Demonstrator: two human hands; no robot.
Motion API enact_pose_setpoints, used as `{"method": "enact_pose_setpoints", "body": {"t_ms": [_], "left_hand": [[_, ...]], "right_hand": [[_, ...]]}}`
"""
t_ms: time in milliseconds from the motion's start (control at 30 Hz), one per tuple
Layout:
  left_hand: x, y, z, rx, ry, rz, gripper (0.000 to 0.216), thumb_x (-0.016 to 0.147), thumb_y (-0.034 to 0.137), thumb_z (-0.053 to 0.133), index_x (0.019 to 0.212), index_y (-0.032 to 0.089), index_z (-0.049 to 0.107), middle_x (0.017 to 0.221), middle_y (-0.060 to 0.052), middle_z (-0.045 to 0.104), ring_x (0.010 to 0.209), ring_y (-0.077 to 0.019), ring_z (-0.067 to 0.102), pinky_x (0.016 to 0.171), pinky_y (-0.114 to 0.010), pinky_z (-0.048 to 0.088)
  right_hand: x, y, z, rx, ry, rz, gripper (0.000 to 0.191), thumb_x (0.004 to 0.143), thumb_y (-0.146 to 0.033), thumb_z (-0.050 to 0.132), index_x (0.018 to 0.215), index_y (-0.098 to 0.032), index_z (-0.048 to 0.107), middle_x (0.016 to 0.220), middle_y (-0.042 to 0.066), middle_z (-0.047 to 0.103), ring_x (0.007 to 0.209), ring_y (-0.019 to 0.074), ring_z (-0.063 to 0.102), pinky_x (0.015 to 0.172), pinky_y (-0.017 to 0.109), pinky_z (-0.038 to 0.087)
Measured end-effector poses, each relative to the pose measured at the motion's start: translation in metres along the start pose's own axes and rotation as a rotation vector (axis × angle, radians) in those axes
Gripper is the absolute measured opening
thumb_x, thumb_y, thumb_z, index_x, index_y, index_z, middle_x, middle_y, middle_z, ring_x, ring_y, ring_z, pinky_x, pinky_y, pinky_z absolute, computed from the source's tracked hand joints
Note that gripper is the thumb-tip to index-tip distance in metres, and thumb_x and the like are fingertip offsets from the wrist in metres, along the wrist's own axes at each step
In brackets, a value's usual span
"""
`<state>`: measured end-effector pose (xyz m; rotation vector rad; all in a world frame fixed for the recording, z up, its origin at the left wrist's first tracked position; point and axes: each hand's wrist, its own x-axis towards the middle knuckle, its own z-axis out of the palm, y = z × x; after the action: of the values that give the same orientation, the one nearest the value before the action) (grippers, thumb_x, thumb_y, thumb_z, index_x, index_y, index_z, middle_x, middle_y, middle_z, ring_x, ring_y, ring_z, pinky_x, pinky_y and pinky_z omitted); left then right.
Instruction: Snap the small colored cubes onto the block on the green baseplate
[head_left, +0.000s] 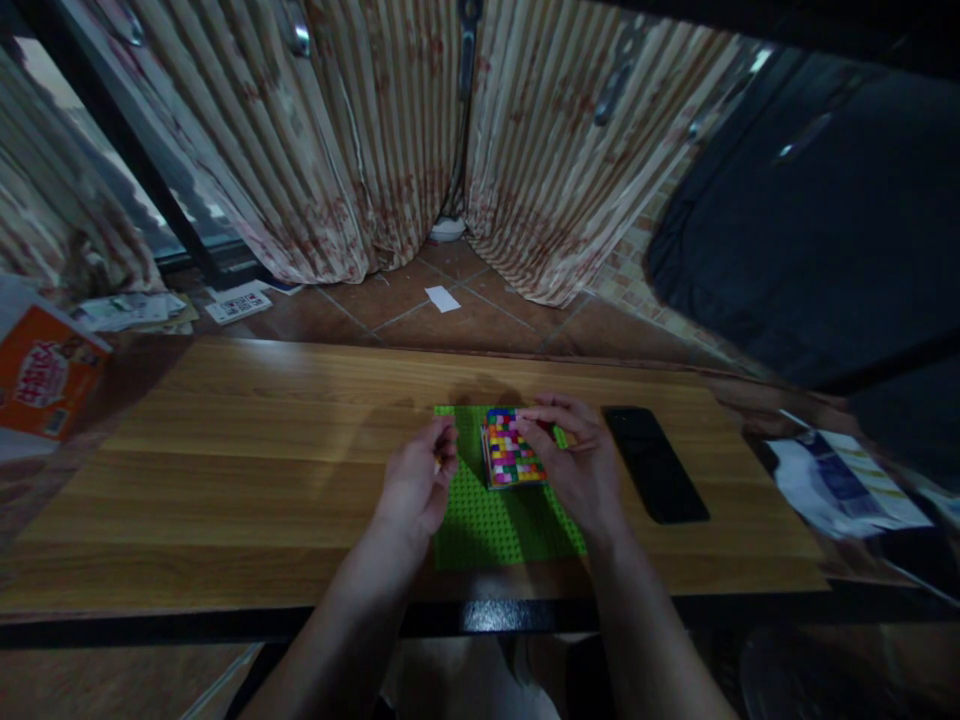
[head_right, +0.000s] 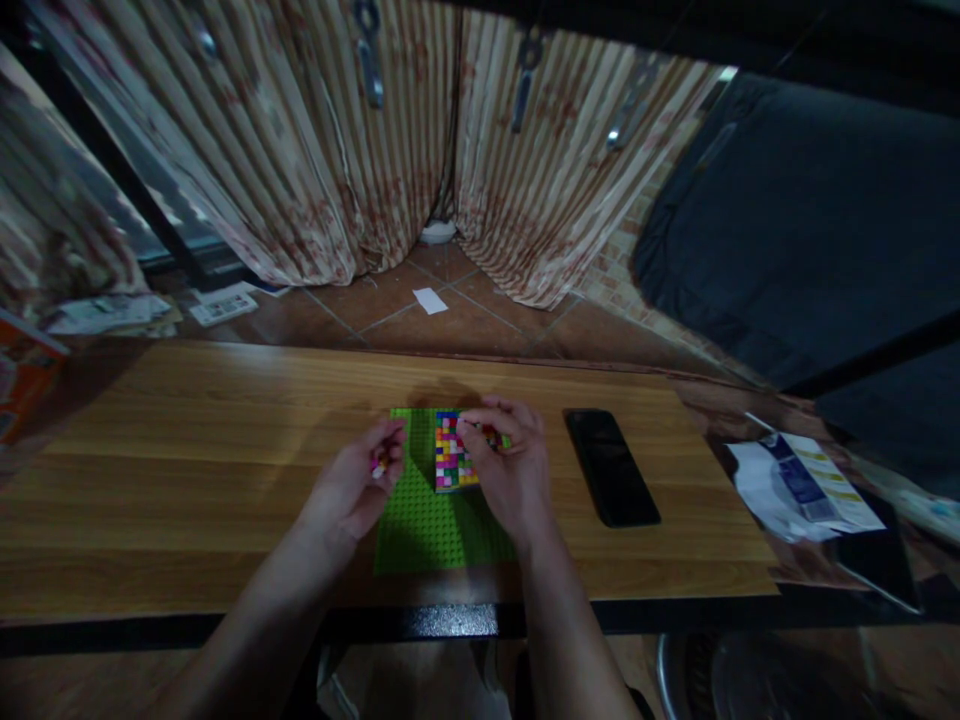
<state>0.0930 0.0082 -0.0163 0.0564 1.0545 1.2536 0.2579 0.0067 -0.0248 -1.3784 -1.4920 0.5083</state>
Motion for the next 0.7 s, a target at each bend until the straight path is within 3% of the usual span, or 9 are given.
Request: {"method": "enact_pose_setpoints", "body": {"t_ms": [67,167,467,700], "left_hand": [[0.0015,0.0041,0.0009,-0.093,0.108,0.027,0.024,0.089,0.007,0.05,0.069,0.011,0.062,0.067,-0.003,0.06,0.057,-0.006,0.055,0.048,-0.013,0.043],[0.0001,0.0088,0.0027,-0.161,0.141,0.038,0.027,0.089,0.004,0.047,0.067,0.012,0.06,0.068,-0.004,0.06,0.062,-0.0077,0.058,0.054,-0.014,0.048],[-0.0074,0.0093,0.0078,-0.193,-0.027,-0.007,0.025,0.087,0.0,0.043,0.083,0.006,0.067,0.08,-0.011,0.067,0.074,-0.0129,0.067,0.068,-0.02,0.058],[-0.0075,0.0065,0.0059,-0.143,-0.042,0.009,0.024,0.083,-0.004,0.045,0.089,0.004,0.067,0.081,-0.012,0.07,0.075,-0.0134,0.069,0.075,-0.02,0.058]], "right_hand": [[0.0001,0.0031,0.0005,-0.027,-0.007,0.036,0.007,0.079,-0.032,0.073,0.084,-0.029,0.078,0.11,0.006,0.067,0.112,0.0262,0.057,0.097,0.047,0.043],[-0.001,0.0042,0.0037,-0.064,-0.034,0.031,0.007,0.078,-0.034,0.075,0.084,-0.032,0.079,0.114,0.005,0.066,0.116,0.0271,0.054,0.1,0.049,0.04],[0.001,0.009,0.0094,-0.062,-0.016,0.083,0.006,0.076,-0.032,0.074,0.08,-0.031,0.079,0.114,0.006,0.066,0.117,0.0285,0.055,0.099,0.048,0.042],[0.0012,0.0078,0.0093,-0.042,-0.01,0.107,0.008,0.075,-0.032,0.072,0.08,-0.028,0.078,0.115,0.007,0.066,0.115,0.0279,0.057,0.1,0.048,0.042]]}}
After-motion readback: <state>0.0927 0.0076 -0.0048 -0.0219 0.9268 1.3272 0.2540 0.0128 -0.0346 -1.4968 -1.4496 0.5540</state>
